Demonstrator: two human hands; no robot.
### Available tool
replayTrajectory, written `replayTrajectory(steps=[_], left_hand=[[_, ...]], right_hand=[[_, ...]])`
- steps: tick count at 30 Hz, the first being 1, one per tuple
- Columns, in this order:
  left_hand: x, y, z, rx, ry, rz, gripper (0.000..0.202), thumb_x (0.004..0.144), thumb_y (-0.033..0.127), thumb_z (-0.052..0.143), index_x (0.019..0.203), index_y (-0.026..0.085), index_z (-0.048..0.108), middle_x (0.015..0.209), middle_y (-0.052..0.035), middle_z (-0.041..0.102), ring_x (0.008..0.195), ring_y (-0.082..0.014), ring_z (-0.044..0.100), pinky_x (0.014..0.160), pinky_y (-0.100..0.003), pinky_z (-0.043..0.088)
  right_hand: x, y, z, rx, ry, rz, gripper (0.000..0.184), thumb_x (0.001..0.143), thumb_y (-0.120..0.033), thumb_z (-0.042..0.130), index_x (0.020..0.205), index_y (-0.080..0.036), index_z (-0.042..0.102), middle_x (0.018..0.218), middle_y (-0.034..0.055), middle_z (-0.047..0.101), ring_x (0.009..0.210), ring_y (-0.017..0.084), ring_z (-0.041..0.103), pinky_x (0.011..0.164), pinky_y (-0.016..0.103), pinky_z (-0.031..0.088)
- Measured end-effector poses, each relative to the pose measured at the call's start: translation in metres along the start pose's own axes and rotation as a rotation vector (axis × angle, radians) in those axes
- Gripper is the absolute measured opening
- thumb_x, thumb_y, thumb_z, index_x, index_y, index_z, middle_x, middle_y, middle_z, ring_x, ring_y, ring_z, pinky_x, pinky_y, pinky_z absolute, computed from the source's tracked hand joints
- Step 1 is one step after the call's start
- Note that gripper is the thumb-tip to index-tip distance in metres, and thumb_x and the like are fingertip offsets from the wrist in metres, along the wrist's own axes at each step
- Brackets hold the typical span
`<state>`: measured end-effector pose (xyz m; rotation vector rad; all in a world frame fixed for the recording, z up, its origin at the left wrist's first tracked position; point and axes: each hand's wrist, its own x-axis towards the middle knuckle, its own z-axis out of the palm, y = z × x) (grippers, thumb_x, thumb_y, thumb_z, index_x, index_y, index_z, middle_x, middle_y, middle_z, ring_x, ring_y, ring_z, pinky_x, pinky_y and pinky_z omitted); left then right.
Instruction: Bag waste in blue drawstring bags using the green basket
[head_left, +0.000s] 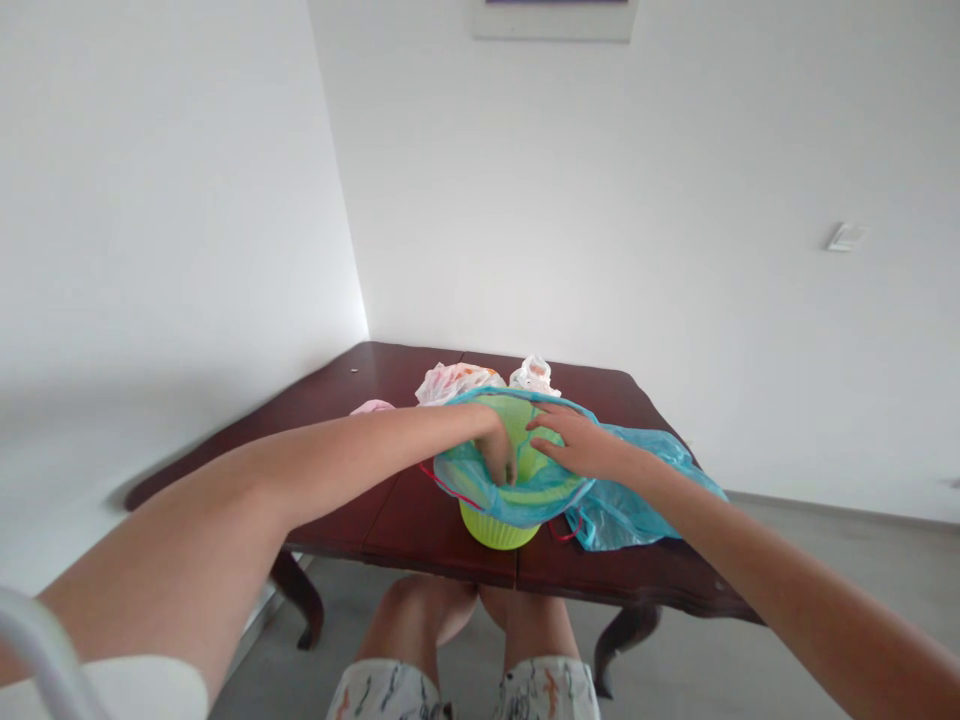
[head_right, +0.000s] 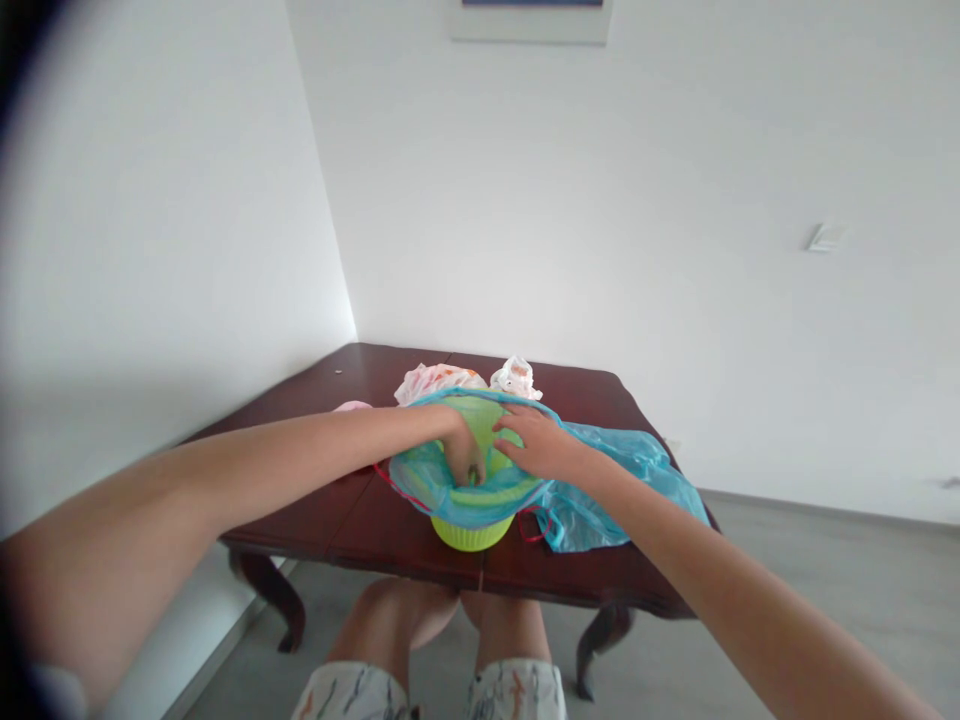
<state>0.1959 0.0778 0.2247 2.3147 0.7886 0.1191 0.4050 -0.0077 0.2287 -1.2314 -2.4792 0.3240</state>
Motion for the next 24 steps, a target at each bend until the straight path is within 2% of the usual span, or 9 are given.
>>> replayTrajectory(steps=[2,3,5,7,10,14,16,19,24], left_hand=[[-0.012,0.002,-0.019,0.072,-0.109,0.061,0.037,0.075,0.034,0.087,0.112,0.029,0.091,0.107,-0.0062,0.085,0.109,-0.0399,0.082,0.092,-0.044,0.065],[-0.02,0.001,-0.029,0.111,-0.131,0.103,0.033,0.08,0.03,0.084,0.113,0.026,0.089,0.113,-0.0071,0.086,0.113,-0.0364,0.081,0.099,-0.041,0.063],[-0.038,-0.005,-0.048,0.196,-0.027,0.197,0.03,0.095,0.027,0.074,0.122,0.025,0.086,0.13,-0.0083,0.085,0.125,-0.0305,0.078,0.115,-0.038,0.056],[-0.055,-0.019,-0.058,0.3,0.211,0.272,0.03,0.108,0.029,0.064,0.131,0.027,0.083,0.141,-0.0079,0.083,0.135,-0.028,0.074,0.124,-0.039,0.05],[-0.065,-0.051,-0.054,0.351,0.473,0.299,0.033,0.113,0.033,0.06,0.138,0.027,0.081,0.145,-0.0081,0.083,0.138,-0.0283,0.076,0.125,-0.042,0.052],[-0.054,-0.084,-0.038,0.234,0.529,0.209,0.038,0.108,0.03,0.064,0.143,0.027,0.081,0.151,-0.007,0.083,0.143,-0.0281,0.076,0.126,-0.043,0.056],[-0.047,-0.089,-0.034,0.219,0.586,0.183,0.044,0.105,0.024,0.063,0.145,0.027,0.081,0.156,-0.0068,0.081,0.149,-0.0283,0.073,0.133,-0.044,0.052],[-0.043,-0.089,-0.032,0.169,0.636,0.142,0.052,0.095,0.017,0.065,0.142,0.026,0.084,0.156,-0.0075,0.081,0.151,-0.0305,0.072,0.138,-0.047,0.048],[-0.043,-0.09,-0.032,0.042,0.736,0.07,0.046,0.09,0.012,0.058,0.121,0.025,0.09,0.134,-0.007,0.088,0.135,-0.0296,0.08,0.13,-0.046,0.056]], right_hand=[[-0.004,0.01,0.003,0.017,0.094,0.033,0.041,0.11,-0.039,0.07,0.148,-0.024,0.078,0.174,0.0165,0.065,0.171,0.039,0.052,0.145,0.062,0.038],[-0.005,0.016,0.005,0.047,0.144,0.059,0.044,0.109,-0.038,0.071,0.15,-0.025,0.076,0.172,0.016,0.067,0.168,0.038,0.055,0.143,0.061,0.041],[-0.006,0.03,0.01,0.165,0.256,0.133,0.044,0.106,-0.036,0.073,0.149,-0.027,0.076,0.161,0.0139,0.076,0.157,0.037,0.067,0.139,0.061,0.047],[-0.002,0.042,0.016,0.346,0.386,0.226,0.04,0.1,-0.032,0.076,0.14,-0.027,0.078,0.15,0.0129,0.082,0.146,0.037,0.075,0.136,0.061,0.051],[0.006,0.051,0.026,0.562,0.502,0.302,0.034,0.092,-0.027,0.078,0.126,-0.024,0.08,0.141,0.0137,0.086,0.14,0.035,0.079,0.135,0.057,0.053],[0.015,0.052,0.037,0.69,0.493,0.368,0.034,0.094,-0.036,0.078,0.126,-0.024,0.076,0.136,0.0139,0.088,0.127,0.034,0.085,0.116,0.054,0.068],[0.016,0.051,0.041,0.749,0.486,0.411,0.038,0.094,-0.041,0.079,0.128,-0.025,0.075,0.135,0.0133,0.088,0.119,0.034,0.087,0.104,0.052,0.073],[0.015,0.05,0.044,0.81,0.494,0.463,0.041,0.092,-0.042,0.085,0.128,-0.027,0.073,0.134,0.0113,0.088,0.114,0.032,0.087,0.096,0.047,0.074],[0.011,0.043,0.046,0.91,0.473,0.537,0.037,0.095,-0.049,0.085,0.124,-0.028,0.075,0.122,0.0111,0.089,0.105,0.033,0.088,0.086,0.046,0.075]])
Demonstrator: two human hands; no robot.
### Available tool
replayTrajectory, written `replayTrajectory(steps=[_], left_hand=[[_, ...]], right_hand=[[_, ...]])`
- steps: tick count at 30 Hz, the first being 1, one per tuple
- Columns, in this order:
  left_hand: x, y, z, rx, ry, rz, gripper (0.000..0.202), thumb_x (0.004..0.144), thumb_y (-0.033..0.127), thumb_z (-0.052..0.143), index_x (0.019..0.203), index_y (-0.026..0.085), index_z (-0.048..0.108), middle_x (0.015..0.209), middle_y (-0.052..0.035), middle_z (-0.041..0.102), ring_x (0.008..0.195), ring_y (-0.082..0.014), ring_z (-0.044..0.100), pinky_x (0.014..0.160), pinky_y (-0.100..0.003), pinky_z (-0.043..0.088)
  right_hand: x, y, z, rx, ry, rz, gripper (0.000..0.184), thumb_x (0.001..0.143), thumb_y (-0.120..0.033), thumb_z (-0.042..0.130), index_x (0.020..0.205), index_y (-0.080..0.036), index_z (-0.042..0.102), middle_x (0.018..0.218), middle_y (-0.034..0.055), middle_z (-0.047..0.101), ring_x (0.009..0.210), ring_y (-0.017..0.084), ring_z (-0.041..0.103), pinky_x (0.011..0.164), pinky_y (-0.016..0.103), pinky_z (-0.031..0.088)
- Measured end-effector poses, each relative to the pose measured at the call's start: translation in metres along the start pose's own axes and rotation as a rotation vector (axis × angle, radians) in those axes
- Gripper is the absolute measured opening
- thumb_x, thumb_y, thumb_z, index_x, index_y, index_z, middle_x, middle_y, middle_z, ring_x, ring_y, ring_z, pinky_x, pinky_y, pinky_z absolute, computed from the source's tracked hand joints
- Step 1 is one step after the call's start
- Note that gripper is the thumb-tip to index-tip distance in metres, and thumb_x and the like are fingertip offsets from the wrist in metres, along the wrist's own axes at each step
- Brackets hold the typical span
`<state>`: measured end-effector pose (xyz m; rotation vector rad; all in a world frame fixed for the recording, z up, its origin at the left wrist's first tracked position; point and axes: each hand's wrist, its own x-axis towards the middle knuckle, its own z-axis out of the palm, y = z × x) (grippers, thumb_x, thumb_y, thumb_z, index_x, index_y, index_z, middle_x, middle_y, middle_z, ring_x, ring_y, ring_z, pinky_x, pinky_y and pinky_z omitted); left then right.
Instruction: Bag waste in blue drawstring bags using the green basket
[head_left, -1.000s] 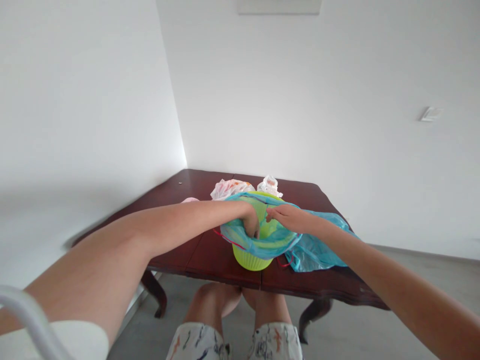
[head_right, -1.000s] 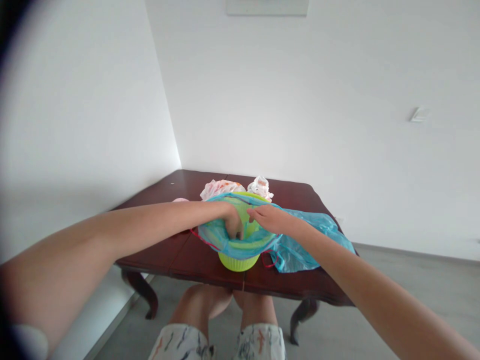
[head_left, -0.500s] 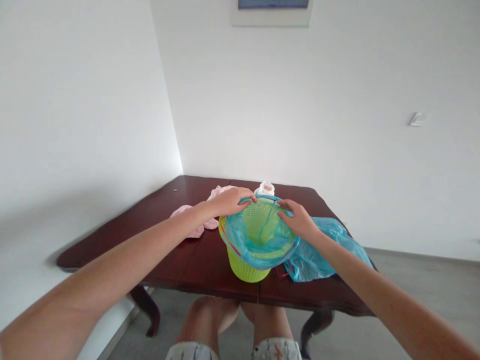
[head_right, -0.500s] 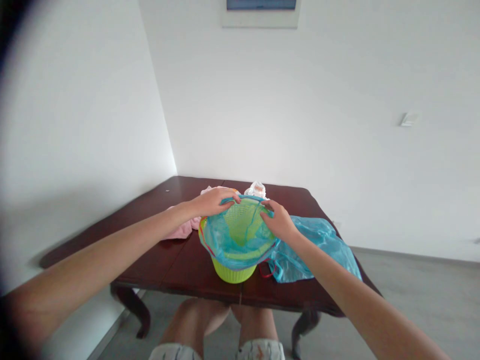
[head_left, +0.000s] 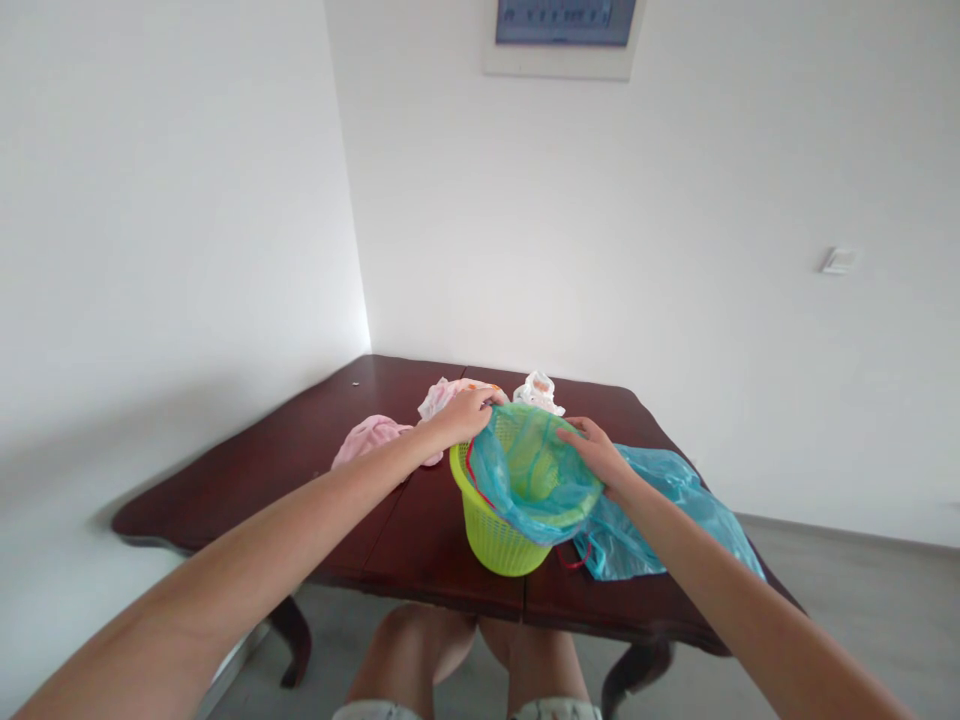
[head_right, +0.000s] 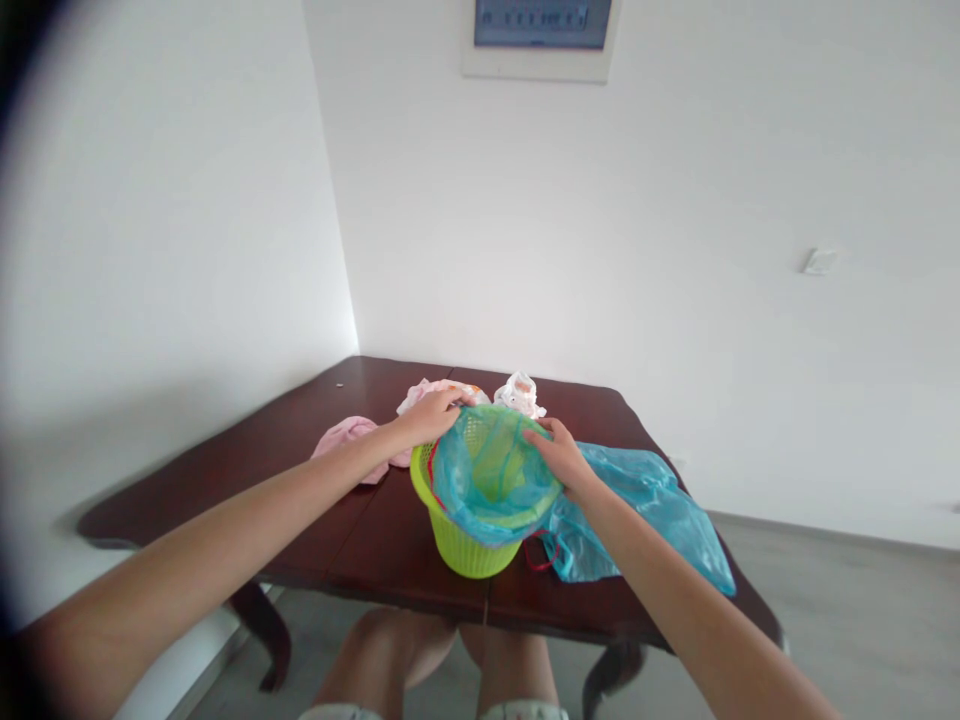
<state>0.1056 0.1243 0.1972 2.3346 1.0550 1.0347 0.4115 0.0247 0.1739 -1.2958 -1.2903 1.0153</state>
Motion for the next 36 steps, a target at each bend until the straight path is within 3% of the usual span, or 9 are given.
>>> replayTrajectory(steps=[4,8,13,16,20,26,29,32,36], left_hand=[[-0.002,-0.008,-0.005,-0.118,0.083,-0.102,0.042,0.089,0.012,0.053,0.109,0.02,0.089,0.126,-0.0105,0.09,0.126,-0.0291,0.083,0.124,-0.048,0.061],[-0.022,-0.016,-0.022,-0.271,0.09,-0.159,0.042,0.085,0.017,0.057,0.109,0.021,0.09,0.12,-0.0082,0.092,0.118,-0.0274,0.086,0.116,-0.045,0.067],[-0.075,-0.019,-0.042,-0.361,0.124,-0.189,0.039,0.079,0.023,0.06,0.102,0.022,0.09,0.119,-0.0079,0.092,0.106,-0.0279,0.085,0.1,-0.043,0.071],[-0.103,-0.019,-0.036,-0.447,0.26,-0.169,0.032,0.079,0.022,0.061,0.099,0.024,0.085,0.136,-0.0082,0.088,0.12,-0.0287,0.082,0.097,-0.04,0.069],[-0.124,-0.017,-0.013,-0.722,0.43,-0.222,0.006,0.09,0.029,0.074,0.094,0.024,0.075,0.15,-0.0106,0.082,0.117,-0.0284,0.082,0.081,-0.033,0.066],[-0.142,-0.015,0.014,-0.838,0.622,-0.184,0.024,0.093,0.037,0.086,0.091,0.023,0.068,0.157,-0.0107,0.078,0.114,-0.0267,0.081,0.077,-0.029,0.063],[-0.151,-0.02,0.016,-0.674,0.581,-0.169,0.021,0.093,0.037,0.078,0.081,0.022,0.069,0.151,-0.0119,0.081,0.125,-0.0317,0.079,0.095,-0.041,0.066],[-0.16,-0.022,0.015,-0.466,0.513,-0.122,0.017,0.087,0.03,0.069,0.072,0.023,0.073,0.14,-0.0106,0.085,0.135,-0.0343,0.074,0.121,-0.052,0.057],[-0.169,-0.013,0.016,-0.377,0.372,-0.113,0.018,0.087,0.026,0.063,0.074,0.024,0.074,0.139,-0.0107,0.083,0.129,-0.0324,0.076,0.124,-0.053,0.055]], right_hand=[[-0.009,-0.001,-0.003,0.054,0.042,-0.04,0.044,0.101,-0.062,0.08,0.13,-0.03,0.074,0.136,0.0119,0.087,0.122,0.035,0.086,0.102,0.051,0.074],[-0.035,0.006,-0.013,-0.033,0.099,-0.341,0.057,0.101,-0.07,0.082,0.142,-0.032,0.072,0.158,0.0129,0.078,0.153,0.038,0.071,0.128,0.06,0.061],[-0.102,0.034,-0.022,-0.376,0.053,-0.587,0.053,0.117,-0.054,0.069,0.168,-0.042,0.067,0.188,0.0081,0.051,0.174,0.039,0.048,0.144,0.073,0.038],[-0.139,0.058,-0.013,-0.517,0.096,-0.703,0.052,0.118,-0.04,0.068,0.17,-0.045,0.067,0.193,0.0075,0.041,0.177,0.043,0.044,0.14,0.077,0.043],[-0.162,0.074,0.014,-0.48,0.24,-0.834,0.055,0.114,-0.023,0.074,0.165,-0.043,0.072,0.181,0.0119,0.057,0.162,0.041,0.063,0.125,0.069,0.063],[-0.167,0.057,0.049,-0.46,0.453,-0.886,0.031,0.11,-0.023,0.083,0.139,-0.033,0.083,0.147,0.0129,0.073,0.13,0.033,0.077,0.106,0.056,0.068],[-0.166,0.047,0.055,-0.473,0.49,-0.897,0.022,0.11,-0.024,0.084,0.13,-0.031,0.082,0.132,0.0109,0.074,0.119,0.03,0.076,0.099,0.052,0.065],[-0.166,0.041,0.058,-0.519,0.467,-0.88,0.011,0.113,-0.022,0.078,0.117,-0.031,0.081,0.116,0.0077,0.077,0.106,0.028,0.073,0.094,0.05,0.059],[-0.167,0.038,0.061,-0.579,0.436,-0.829,0.012,0.114,-0.022,0.07,0.106,-0.03,0.075,0.106,0.0069,0.08,0.101,0.03,0.072,0.094,0.051,0.053]])
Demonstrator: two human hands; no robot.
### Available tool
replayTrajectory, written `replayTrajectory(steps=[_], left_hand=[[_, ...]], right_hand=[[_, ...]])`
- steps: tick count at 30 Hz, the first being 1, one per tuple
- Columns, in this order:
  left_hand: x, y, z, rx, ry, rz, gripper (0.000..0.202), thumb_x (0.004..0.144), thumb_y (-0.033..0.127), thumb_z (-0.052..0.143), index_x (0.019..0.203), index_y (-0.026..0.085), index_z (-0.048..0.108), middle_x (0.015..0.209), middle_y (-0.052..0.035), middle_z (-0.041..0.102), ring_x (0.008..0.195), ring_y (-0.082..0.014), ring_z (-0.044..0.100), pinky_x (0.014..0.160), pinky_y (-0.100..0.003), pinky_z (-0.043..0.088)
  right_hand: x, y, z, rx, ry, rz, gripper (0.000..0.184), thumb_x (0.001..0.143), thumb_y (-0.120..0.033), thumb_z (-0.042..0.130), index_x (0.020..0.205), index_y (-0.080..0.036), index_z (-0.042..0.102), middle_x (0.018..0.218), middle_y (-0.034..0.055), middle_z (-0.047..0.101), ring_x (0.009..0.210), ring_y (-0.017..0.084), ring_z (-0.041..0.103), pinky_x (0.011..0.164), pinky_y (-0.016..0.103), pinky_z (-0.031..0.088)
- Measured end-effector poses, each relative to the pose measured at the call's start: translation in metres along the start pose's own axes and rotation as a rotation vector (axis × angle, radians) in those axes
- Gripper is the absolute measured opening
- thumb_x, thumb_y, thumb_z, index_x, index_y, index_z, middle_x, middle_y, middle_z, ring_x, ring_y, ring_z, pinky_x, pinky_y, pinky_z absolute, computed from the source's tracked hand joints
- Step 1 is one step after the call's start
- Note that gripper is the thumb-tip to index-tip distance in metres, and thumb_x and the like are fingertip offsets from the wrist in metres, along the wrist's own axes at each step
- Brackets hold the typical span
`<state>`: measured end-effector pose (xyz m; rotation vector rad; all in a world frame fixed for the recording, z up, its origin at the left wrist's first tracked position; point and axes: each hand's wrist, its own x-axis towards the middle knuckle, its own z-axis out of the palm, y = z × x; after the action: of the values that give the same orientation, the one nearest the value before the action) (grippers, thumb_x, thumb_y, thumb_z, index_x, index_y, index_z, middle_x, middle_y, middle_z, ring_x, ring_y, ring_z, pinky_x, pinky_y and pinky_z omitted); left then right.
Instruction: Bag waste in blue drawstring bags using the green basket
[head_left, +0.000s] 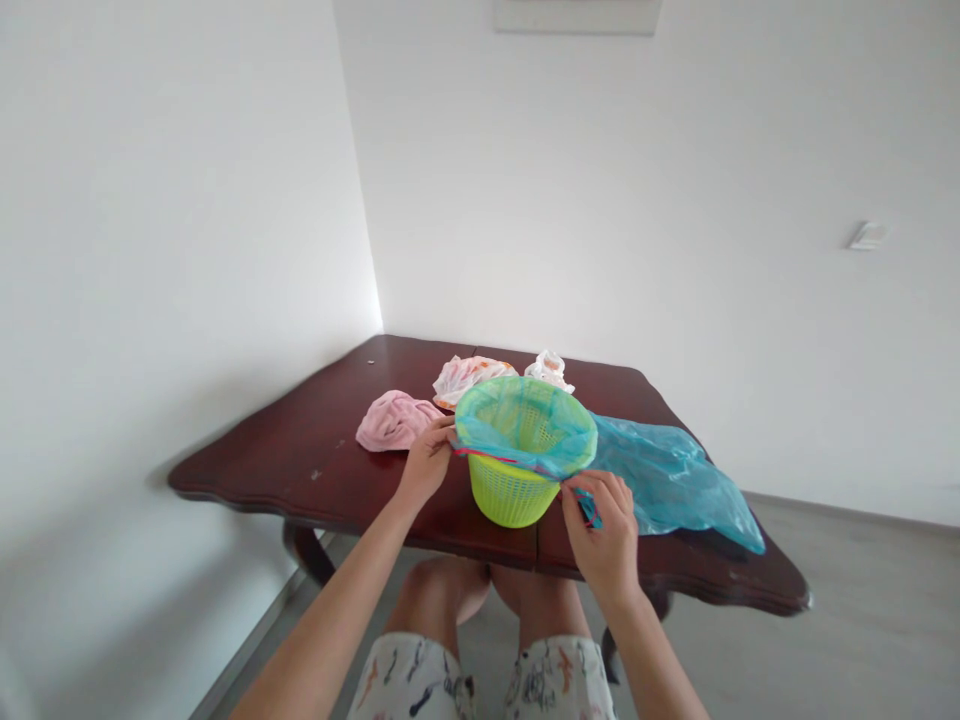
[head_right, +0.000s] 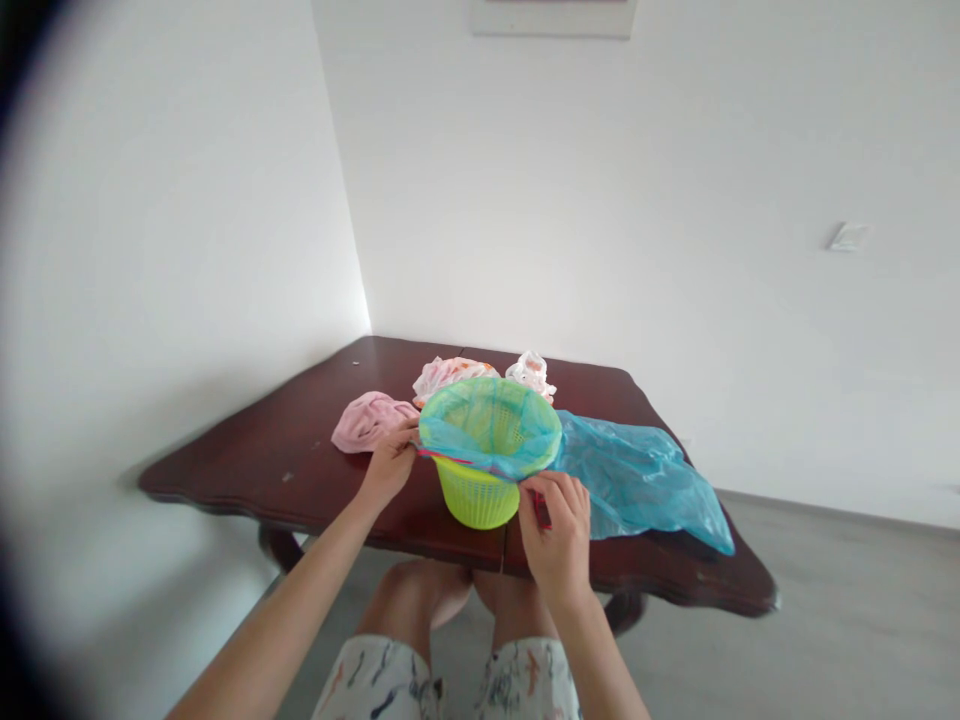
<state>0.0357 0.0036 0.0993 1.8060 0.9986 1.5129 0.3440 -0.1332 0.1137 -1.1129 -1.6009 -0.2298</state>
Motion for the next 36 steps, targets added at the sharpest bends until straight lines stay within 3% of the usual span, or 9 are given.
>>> replayTrajectory(steps=[5,10,13,16,20,26,29,33,36], left_hand=[[-0.021,0.019,0.0,0.144,-0.094,0.054,0.021,0.1,0.02,0.058,0.089,0.023,0.077,0.149,-0.0125,0.078,0.144,-0.0328,0.07,0.131,-0.055,0.051],[-0.041,0.061,-0.007,0.197,0.189,0.19,0.02,0.113,0.024,0.058,0.124,0.028,0.074,0.154,-0.0114,0.075,0.149,-0.0325,0.068,0.129,-0.053,0.054],[-0.038,0.09,-0.008,0.337,0.004,0.347,0.036,0.113,0.035,0.075,0.149,0.032,0.072,0.167,-0.0111,0.069,0.158,-0.0349,0.062,0.139,-0.057,0.045],[-0.031,0.104,-0.005,0.436,-0.162,0.436,0.022,0.113,0.038,0.08,0.135,0.034,0.082,0.159,-0.0078,0.077,0.149,-0.033,0.07,0.134,-0.057,0.05],[-0.038,0.093,-0.001,0.356,-0.117,0.498,0.012,0.117,0.031,0.073,0.113,0.031,0.084,0.133,-0.007,0.087,0.126,-0.0277,0.081,0.117,-0.052,0.063],[-0.069,0.08,-0.012,0.548,-0.186,0.565,0.015,0.113,0.034,0.077,0.114,0.035,0.092,0.178,-0.008,0.061,0.161,-0.0362,0.059,0.135,-0.062,0.049],[-0.069,0.097,-0.027,0.536,-0.264,0.509,0.031,0.11,0.055,0.07,0.114,0.034,0.093,0.179,-0.0073,0.061,0.167,-0.0436,0.049,0.141,-0.068,0.039],[-0.031,0.136,-0.016,0.4,-0.229,0.365,0.057,0.119,0.057,0.042,0.098,0.03,0.087,0.143,-0.0121,0.083,0.137,-0.0357,0.072,0.13,-0.054,0.052],[0.021,0.145,0.016,0.477,-0.469,0.181,0.041,0.111,0.059,0.063,0.094,0.029,0.084,0.112,-0.0127,0.087,0.119,-0.0369,0.079,0.123,-0.051,0.056]], right_hand=[[-0.003,-0.006,0.0,0.023,0.035,-0.028,0.013,0.112,-0.027,0.077,0.123,-0.031,0.074,0.111,0.0087,0.082,0.104,0.032,0.075,0.096,0.052,0.056],[-0.003,-0.007,0.0,0.007,0.028,-0.096,0.015,0.115,-0.019,0.07,0.116,-0.032,0.077,0.106,0.007,0.081,0.097,0.029,0.073,0.09,0.048,0.056],[-0.001,-0.005,0.0,-0.028,-0.019,-0.155,0.014,0.115,-0.018,0.07,0.111,-0.03,0.078,0.105,0.0066,0.08,0.095,0.027,0.071,0.089,0.045,0.054],[0.001,-0.001,-0.002,-0.045,-0.203,-0.221,0.015,0.116,-0.019,0.068,0.109,-0.029,0.077,0.101,0.0047,0.079,0.093,0.026,0.07,0.086,0.043,0.051],[-0.003,0.004,-0.012,0.001,-0.29,-0.21,0.015,0.117,-0.018,0.065,0.11,-0.029,0.073,0.104,0.0046,0.078,0.095,0.027,0.07,0.086,0.043,0.053],[-0.005,0.01,-0.038,0.088,-0.107,-0.014,0.013,0.117,-0.025,0.062,0.123,-0.031,0.072,0.118,0.0109,0.076,0.113,0.032,0.074,0.099,0.051,0.062],[0.02,0.01,-0.051,0.063,-0.151,-0.016,0.021,0.118,-0.031,0.061,0.134,-0.032,0.074,0.137,0.0139,0.078,0.13,0.035,0.074,0.113,0.059,0.06],[0.088,0.008,-0.047,0.079,-0.367,-0.076,0.034,0.117,-0.034,0.062,0.148,-0.034,0.078,0.166,0.0094,0.073,0.158,0.035,0.065,0.14,0.067,0.041],[0.142,0.009,-0.02,0.208,-0.613,-0.013,0.021,0.097,-0.031,0.091,0.118,-0.033,0.09,0.139,0.0046,0.088,0.151,0.036,0.072,0.149,0.071,0.022]])
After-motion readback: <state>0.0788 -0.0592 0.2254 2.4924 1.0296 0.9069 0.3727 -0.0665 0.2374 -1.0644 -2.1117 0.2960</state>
